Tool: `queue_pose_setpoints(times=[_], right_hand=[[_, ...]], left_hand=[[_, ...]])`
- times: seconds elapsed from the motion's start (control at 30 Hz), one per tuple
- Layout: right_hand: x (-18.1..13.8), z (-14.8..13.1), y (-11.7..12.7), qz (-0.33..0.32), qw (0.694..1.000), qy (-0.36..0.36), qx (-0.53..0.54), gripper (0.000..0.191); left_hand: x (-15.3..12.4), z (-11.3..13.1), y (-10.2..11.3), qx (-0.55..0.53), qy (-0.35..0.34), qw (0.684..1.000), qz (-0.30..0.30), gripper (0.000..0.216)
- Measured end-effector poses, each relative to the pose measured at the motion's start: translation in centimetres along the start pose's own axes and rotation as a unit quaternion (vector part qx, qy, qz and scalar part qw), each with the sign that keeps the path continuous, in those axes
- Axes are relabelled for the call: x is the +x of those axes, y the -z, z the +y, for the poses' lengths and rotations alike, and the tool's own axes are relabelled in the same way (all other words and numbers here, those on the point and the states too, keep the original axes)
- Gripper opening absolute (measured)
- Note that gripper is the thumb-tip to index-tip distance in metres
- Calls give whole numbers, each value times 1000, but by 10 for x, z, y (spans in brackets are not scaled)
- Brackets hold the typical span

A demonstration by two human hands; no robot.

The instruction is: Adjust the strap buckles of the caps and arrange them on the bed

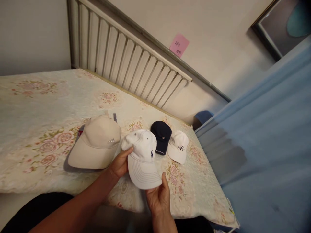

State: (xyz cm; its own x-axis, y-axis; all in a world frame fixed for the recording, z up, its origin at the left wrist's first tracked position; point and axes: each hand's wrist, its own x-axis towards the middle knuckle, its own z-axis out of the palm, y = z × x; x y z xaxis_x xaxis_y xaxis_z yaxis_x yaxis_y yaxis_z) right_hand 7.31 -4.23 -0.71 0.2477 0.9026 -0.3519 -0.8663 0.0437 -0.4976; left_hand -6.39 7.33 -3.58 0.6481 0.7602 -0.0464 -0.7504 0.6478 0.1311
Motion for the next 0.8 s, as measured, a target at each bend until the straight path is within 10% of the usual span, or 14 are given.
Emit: queue_pose_setpoints(times=[0.8], right_hand=[[-4, 11, 4, 35, 998, -45, -31, 23]], left_hand=[[-5, 1, -8, -8, -32, 999, -12, 35]])
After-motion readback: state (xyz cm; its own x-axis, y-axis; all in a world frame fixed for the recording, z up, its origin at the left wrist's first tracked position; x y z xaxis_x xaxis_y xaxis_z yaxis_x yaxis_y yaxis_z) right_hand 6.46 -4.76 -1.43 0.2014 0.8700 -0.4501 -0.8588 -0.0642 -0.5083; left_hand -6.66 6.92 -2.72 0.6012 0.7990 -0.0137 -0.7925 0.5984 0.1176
